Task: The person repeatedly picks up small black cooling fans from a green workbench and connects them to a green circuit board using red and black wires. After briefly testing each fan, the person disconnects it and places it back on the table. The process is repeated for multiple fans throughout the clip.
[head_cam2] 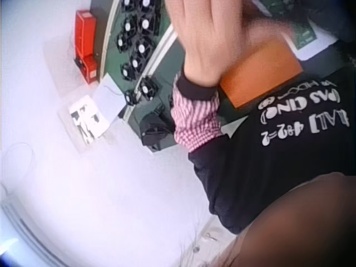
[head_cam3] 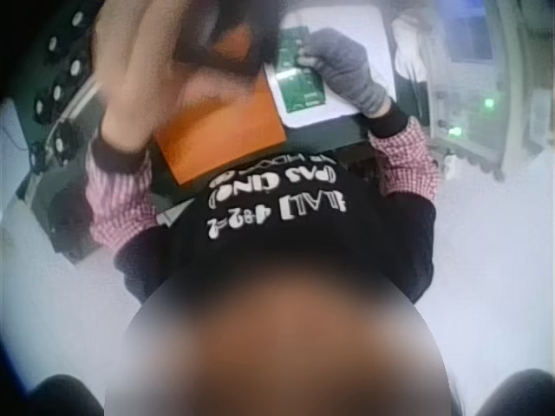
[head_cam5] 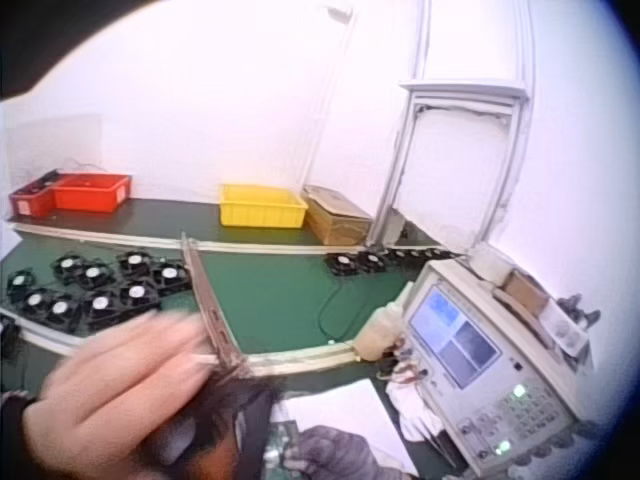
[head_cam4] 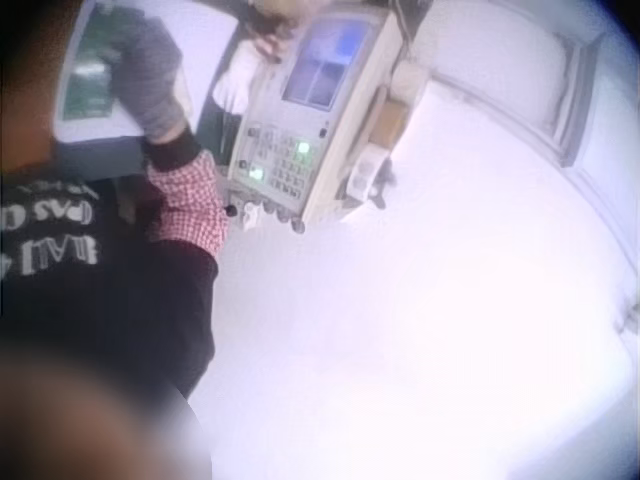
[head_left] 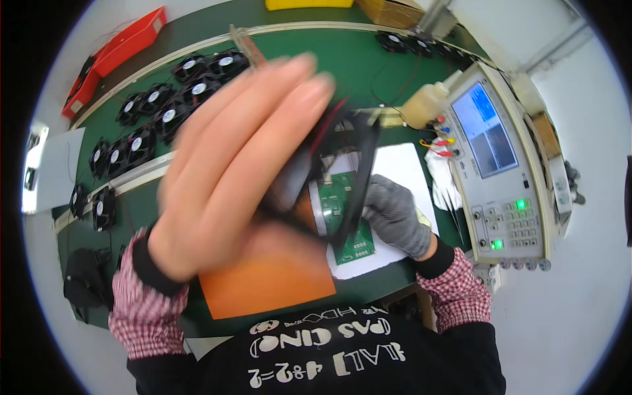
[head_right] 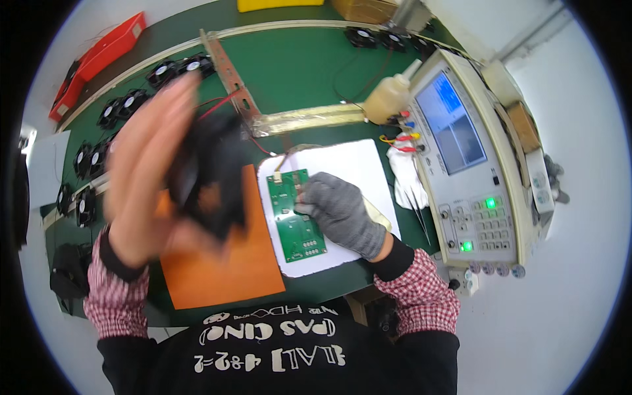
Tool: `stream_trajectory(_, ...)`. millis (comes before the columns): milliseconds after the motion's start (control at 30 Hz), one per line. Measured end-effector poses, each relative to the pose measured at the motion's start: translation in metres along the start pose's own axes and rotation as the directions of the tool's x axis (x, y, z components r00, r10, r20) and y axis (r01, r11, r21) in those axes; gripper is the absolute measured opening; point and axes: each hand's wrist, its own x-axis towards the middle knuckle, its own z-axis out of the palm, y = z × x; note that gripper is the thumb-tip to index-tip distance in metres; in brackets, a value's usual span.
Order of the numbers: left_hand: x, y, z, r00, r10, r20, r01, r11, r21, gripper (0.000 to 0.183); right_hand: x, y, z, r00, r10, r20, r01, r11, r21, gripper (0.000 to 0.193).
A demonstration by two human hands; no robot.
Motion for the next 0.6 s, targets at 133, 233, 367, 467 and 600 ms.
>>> stream_trajectory(133,-0.017,-0.134,0.079,0.97,-0.24,-0.037,0.241,0.927,0.289,0.097,-0.008,-0.001,0.003,0.953,0.212,-0.216,-0.169,0.965,0.202,0.017)
stream_trajectory(233,-0.064,-0.211,0.079,0.622,-0.769,0.147,0.635,0.605,0.48,0.096,-0.003,-0.002,-0.001,0.958,0.222,-0.183,-0.187,0.964,0.192,0.033)
stream_trajectory(367,-0.062,-0.195,0.069,0.502,-0.788,0.357,0.58,0.612,0.538,0.075,-0.005,0.001,0.0,0.964,0.154,-0.218,-0.117,0.978,0.173,0.055)
stream_trajectory(467,-0.041,-0.1,0.081,0.908,-0.42,-0.001,0.412,0.891,0.189,0.061,-0.002,-0.019,-0.002,0.982,0.128,-0.137,-0.101,0.977,0.186,0.08)
stream_trajectory(600,-0.016,0.036,0.013,0.941,-0.282,0.189,0.333,0.873,-0.355,0.079,0.021,-0.073,0.005,0.983,0.038,0.182,-0.095,0.944,0.317,0.083)
